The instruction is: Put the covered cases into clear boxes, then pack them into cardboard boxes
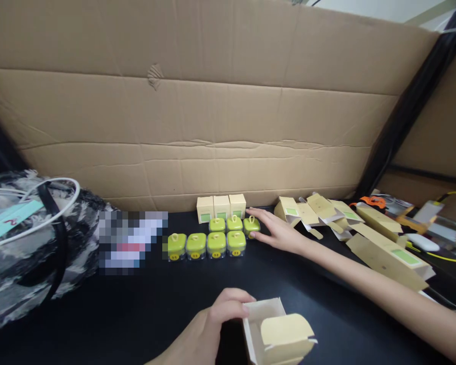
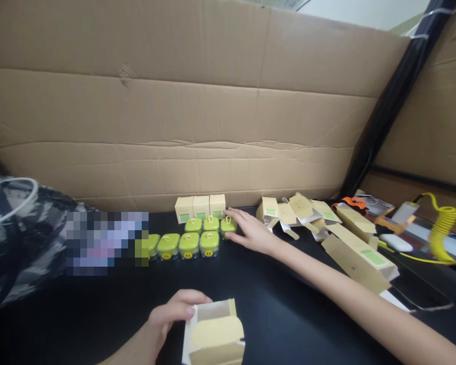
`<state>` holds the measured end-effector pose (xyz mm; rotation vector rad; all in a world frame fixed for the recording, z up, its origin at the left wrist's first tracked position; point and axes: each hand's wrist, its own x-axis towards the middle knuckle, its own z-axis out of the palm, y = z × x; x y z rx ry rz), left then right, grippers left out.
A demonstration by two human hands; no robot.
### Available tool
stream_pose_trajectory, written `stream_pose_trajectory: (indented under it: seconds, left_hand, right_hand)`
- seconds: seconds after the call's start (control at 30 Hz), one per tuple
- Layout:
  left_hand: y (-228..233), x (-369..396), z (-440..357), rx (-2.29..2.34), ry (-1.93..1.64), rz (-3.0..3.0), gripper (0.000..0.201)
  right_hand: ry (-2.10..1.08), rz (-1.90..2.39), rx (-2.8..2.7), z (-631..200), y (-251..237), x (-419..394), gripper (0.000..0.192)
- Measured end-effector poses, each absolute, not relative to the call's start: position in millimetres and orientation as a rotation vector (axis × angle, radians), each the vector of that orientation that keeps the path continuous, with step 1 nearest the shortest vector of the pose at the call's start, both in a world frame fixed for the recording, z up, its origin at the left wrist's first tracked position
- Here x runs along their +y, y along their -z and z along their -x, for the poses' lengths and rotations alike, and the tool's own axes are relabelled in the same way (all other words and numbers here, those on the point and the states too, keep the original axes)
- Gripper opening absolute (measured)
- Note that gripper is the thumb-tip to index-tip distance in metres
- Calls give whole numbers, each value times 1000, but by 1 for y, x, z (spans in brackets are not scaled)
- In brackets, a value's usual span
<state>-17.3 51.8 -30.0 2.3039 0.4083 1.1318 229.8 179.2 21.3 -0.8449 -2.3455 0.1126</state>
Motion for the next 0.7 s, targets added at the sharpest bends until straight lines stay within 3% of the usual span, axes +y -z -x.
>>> stream_pose_trajectory:
  seconds: [0.23, 0.57, 0.7]
  left_hand:
    - [34, 51, 13, 497, -1183, -2218, 78]
    - [40, 50, 14, 547, -1206, -2169, 68]
    - [44, 50, 16, 503, -1218, -2165, 63]
  right_hand:
    - [-312, 895, -2196, -236, -30, 164, 29]
    - [-746, 650, -2114, -216, -67, 68, 31]
    - [-712, 687, -2337, -221, -83, 51, 37]
